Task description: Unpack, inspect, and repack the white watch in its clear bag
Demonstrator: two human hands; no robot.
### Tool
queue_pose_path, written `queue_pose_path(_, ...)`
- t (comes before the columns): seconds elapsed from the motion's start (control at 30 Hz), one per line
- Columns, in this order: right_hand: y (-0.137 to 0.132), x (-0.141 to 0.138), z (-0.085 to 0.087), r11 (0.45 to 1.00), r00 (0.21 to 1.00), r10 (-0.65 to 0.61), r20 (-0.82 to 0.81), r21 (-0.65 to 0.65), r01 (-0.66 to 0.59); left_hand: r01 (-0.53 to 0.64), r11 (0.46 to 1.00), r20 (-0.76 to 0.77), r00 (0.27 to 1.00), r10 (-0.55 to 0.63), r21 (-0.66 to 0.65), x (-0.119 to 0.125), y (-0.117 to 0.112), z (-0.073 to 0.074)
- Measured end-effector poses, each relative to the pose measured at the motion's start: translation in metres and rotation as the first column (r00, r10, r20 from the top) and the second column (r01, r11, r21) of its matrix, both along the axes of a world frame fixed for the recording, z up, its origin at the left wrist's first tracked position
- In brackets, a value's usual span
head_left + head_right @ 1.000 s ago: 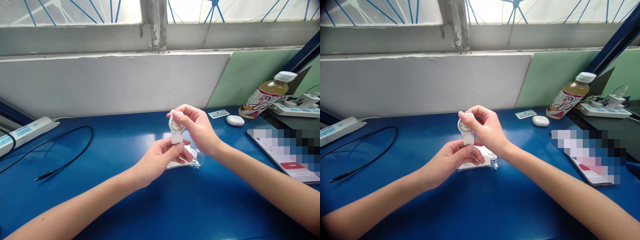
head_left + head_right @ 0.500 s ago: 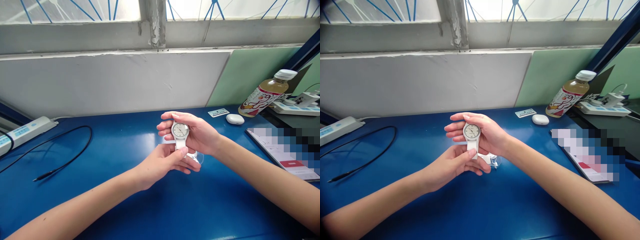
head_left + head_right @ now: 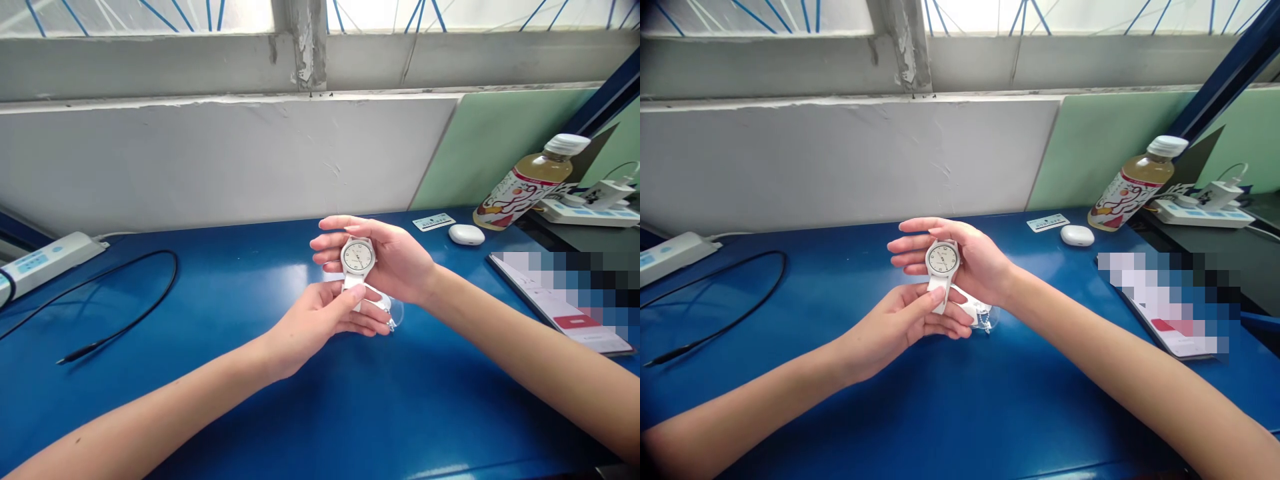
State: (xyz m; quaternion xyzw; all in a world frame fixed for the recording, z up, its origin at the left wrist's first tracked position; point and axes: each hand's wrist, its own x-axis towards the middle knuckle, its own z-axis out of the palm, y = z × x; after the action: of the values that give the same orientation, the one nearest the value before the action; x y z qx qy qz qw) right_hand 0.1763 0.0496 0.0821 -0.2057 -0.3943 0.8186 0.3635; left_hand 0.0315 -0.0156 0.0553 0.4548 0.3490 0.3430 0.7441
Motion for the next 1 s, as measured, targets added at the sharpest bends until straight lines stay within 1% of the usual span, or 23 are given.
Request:
queue_pose_path(0.1,0.001,0.001,0.001,0.995,0.998,-0.034,0.057,0.092,0.029,-0.087,0.996,0.001,0.996,0.087,0.011,-0.001,0.002,0.002)
queue_pose_path(0.17,0.002,0.003,0.003,0.973,0.985,-0.107,0.134,0.217,0.076,-0.148,0.986,-0.013,0.989,0.15,0.076,-0.002,0.004,0.004)
queue_pose_path(0.2,0.001,0.004,0.004,0.948,0.971,-0.164,0.173,0.301,0.106,-0.171,0.975,-0.039,0.983,0.178,0.139,-0.004,0.005,0.005)
queue_pose_path(0.23,0.0,0.006,0.005,0.909,0.951,-0.228,0.208,0.397,0.131,-0.186,0.958,-0.083,0.975,0.208,0.218,-0.006,0.005,0.006)
queue_pose_path(0.27,-0.002,0.008,0.006,0.855,0.925,-0.298,0.236,0.496,0.149,-0.194,0.93,-0.141,0.959,0.247,0.312,-0.008,0.006,0.006)
queue_pose_path(0.3,-0.005,0.011,0.007,0.79,0.895,-0.368,0.254,0.593,0.156,-0.193,0.889,-0.202,0.933,0.297,0.415,-0.01,0.007,0.006)
queue_pose_path(0.37,-0.013,0.021,0.005,0.649,0.828,-0.488,0.276,0.749,0.133,-0.15,0.772,-0.31,0.856,0.414,0.618,-0.015,0.008,0.003)
queue_pose_path(0.4,-0.018,0.027,0.003,0.587,0.795,-0.539,0.28,0.801,0.116,-0.105,0.708,-0.344,0.818,0.461,0.699,-0.017,0.008,0.001)
queue_pose_path(0.43,-0.023,0.034,-0.001,0.543,0.757,-0.585,0.293,0.834,0.097,-0.044,0.65,-0.372,0.79,0.487,0.759,-0.019,0.008,-0.002)
queue_pose_path(0.47,-0.028,0.041,-0.007,0.528,0.724,-0.612,0.317,0.846,0.077,0.021,0.596,-0.392,0.771,0.501,0.802,-0.02,0.008,-0.006)
queue_pose_path(0.5,-0.033,0.048,-0.013,0.535,0.71,-0.618,0.337,0.842,0.066,0.086,0.549,-0.413,0.756,0.507,0.831,-0.02,0.008,-0.01)
queue_pose_path(0.57,-0.043,0.059,-0.025,0.588,0.724,-0.584,0.368,0.806,0.065,0.21,0.464,-0.458,0.719,0.523,0.86,-0.02,0.007,-0.017)
queue_pose_path(0.63,-0.051,0.067,-0.035,0.588,0.738,-0.584,0.338,0.803,0.097,0.288,0.403,-0.48,0.69,0.542,0.869,-0.018,0.006,-0.02)
queue_pose_path(0.73,-0.057,0.071,-0.04,0.554,0.741,-0.603,0.295,0.823,0.123,0.322,0.341,-0.465,0.692,0.551,0.883,-0.014,0.004,-0.022)
queue_pose_path(0.8,-0.057,0.073,-0.04,0.535,0.737,-0.614,0.282,0.835,0.127,0.35,0.316,-0.47,0.695,0.544,0.882,-0.012,0.004,-0.022)
queue_pose_path(0.87,-0.053,0.078,-0.039,0.512,0.738,-0.623,0.259,0.848,0.134,0.398,0.308,-0.504,0.677,0.537,0.864,-0.012,0.005,-0.024)
queue_pose_path(0.93,-0.047,0.084,-0.04,0.489,0.729,-0.638,0.248,0.862,0.135,0.46,0.326,-0.562,0.636,0.528,0.826,-0.014,0.008,-0.029)
queue_pose_path(1.0,-0.038,0.091,-0.043,0.461,0.691,-0.673,0.264,0.88,0.113,0.525,0.356,-0.631,0.584,0.511,0.773,-0.017,0.01,-0.036)
